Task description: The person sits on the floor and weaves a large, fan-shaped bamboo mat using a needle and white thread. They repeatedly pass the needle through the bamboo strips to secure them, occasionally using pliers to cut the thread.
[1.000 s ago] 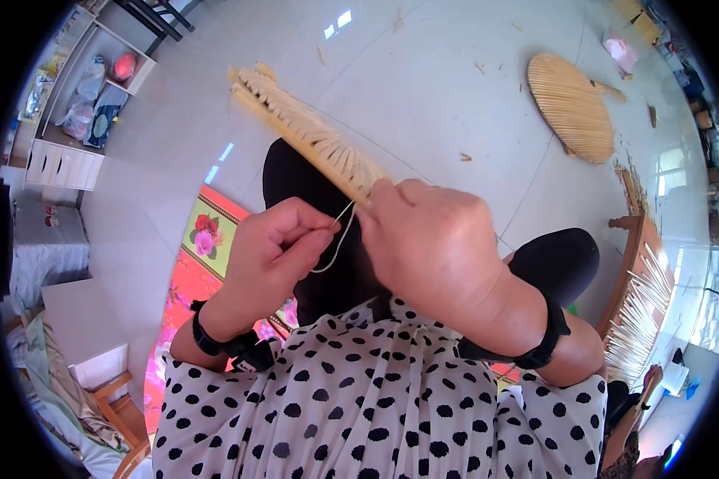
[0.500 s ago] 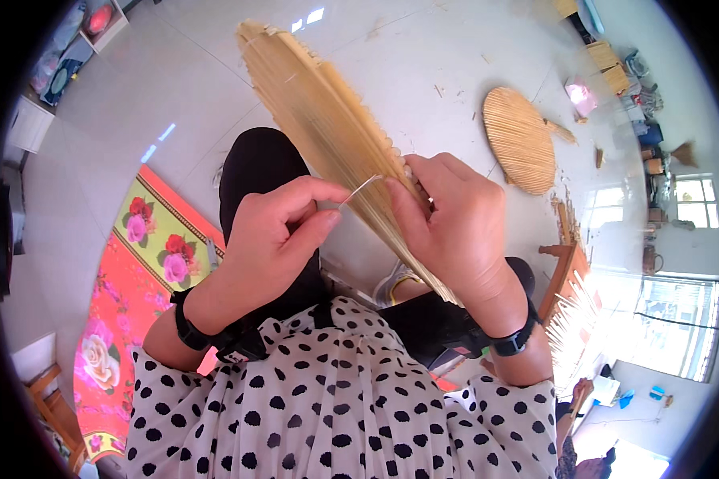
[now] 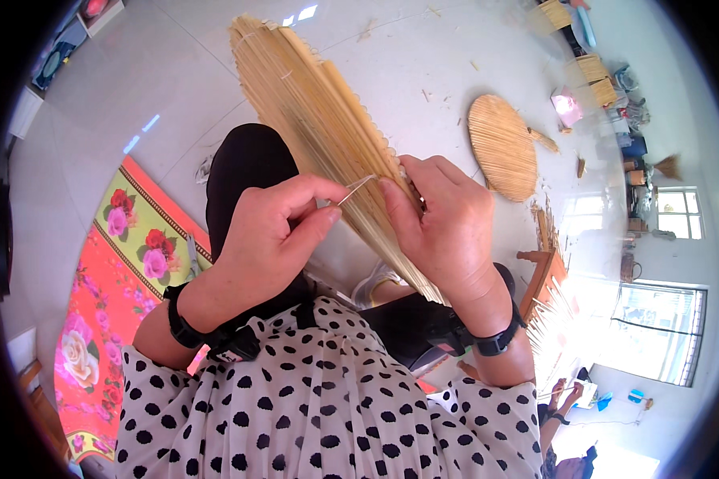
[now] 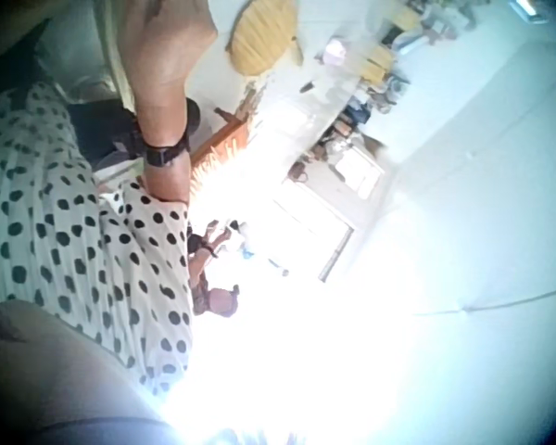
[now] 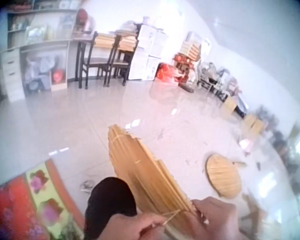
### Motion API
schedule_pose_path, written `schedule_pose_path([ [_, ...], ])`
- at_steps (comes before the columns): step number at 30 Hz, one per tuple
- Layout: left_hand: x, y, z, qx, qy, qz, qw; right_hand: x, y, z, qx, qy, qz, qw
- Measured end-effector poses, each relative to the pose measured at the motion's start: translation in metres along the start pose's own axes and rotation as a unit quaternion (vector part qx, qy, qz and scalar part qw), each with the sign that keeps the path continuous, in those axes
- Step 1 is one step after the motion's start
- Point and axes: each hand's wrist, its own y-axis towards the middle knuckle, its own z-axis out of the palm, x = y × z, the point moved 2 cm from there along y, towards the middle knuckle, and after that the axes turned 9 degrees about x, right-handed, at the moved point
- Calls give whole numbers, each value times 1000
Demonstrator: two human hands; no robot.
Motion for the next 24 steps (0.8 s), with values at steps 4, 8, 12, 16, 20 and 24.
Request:
schedule_pose_path([
  [4,1,4,3,-3,1,1,1000,-3,-1,-5,17,-14,10,1000],
  [8,1,7,4,0,12,24,1000,-7,-4,-9,42,33,43,998],
  [12,-5,10,4,23,31,23,999,-8,-9,-14,56,31,57,996],
  [16,-5,13,10,34,30,24,999,-12,-16,-13,19,7,42,999],
  [20,0,10,15,23,-12,15,1000,-11,-20,-12,-8,11,33,999],
  [24,1,7,14,12,-25,15,999,-13,-28,-15,-29,10,63,998],
])
